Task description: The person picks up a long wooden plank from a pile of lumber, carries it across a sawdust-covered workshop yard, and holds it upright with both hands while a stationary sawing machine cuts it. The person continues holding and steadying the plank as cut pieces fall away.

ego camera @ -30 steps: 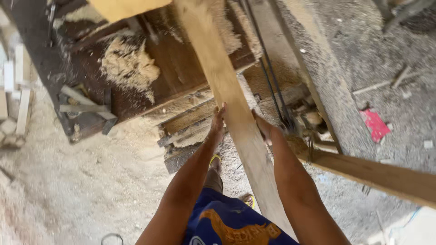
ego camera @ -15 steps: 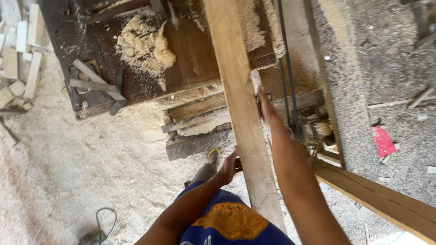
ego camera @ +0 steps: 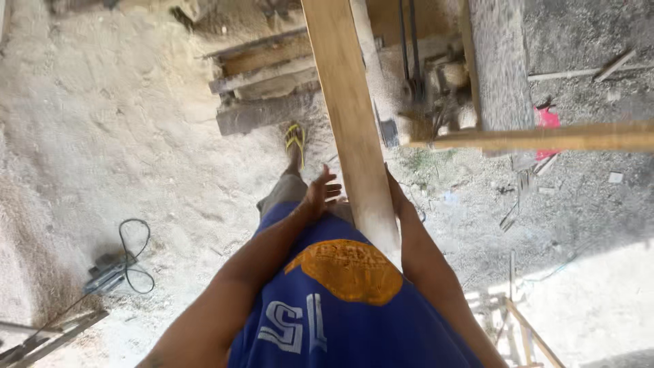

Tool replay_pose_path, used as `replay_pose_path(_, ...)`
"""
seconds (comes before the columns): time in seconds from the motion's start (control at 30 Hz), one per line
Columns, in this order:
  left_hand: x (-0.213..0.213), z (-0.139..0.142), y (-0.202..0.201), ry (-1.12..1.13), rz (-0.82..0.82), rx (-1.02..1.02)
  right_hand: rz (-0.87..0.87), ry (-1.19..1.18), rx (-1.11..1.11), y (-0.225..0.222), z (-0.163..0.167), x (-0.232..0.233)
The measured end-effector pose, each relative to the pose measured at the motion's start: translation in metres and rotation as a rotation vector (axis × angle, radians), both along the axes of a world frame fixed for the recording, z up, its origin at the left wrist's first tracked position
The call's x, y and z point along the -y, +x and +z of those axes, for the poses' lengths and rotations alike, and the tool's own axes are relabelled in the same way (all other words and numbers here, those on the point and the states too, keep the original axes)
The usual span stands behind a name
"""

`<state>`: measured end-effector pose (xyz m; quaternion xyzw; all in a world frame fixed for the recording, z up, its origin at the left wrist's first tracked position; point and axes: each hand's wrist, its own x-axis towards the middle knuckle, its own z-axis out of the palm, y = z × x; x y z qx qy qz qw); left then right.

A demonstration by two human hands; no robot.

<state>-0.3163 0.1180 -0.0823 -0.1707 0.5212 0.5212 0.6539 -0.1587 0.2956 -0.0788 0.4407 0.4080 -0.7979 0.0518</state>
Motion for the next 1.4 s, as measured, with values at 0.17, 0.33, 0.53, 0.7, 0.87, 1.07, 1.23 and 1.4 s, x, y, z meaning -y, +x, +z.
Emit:
replay_pose_path(0.17,0.022,0.005,0.076,0.292,-0.228,-0.180,-0.017,-0.006,-0.030,0.064,0.011,0.035)
replay_pose_path(0.33,0.019,0.026,0.123,0.285,-0.088,-0.245,-0.041,-0.013,-0.022,0.087,0.035,0.053)
replay_pose_path(0.53,0.048,0.061,0.132,0.232,0.107,-0.332,0.085,-0.041,-0.003,0.070,0.063,0.085)
replay_pose_path(0.7,0.097,0.074,0.137,0.250,0.201,-0.354,0.132,-0.133,-0.057,0.069,0.075,0.143)
replay_pose_path(0.87,0.156,0.056,0.202,0.171,0.155,-0.474,0.088,-0.175,-0.044,0.127,0.065,0.202)
replay_pose_path(1.07,0.208,0.034,0.328,0.140,0.280,-0.303,0.034,-0.232,-0.005,0.257,0.048,0.258)
replay_pose_path(1.23,0.247,0.024,0.430,0.141,0.179,-0.316,0.006,-0.308,-0.026,0.364,0.031,0.286)
replay_pose_path(1.4,0.272,0.015,0.498,0.194,0.089,-0.233,0.007,-0.390,0.012,0.443,0.021,0.301)
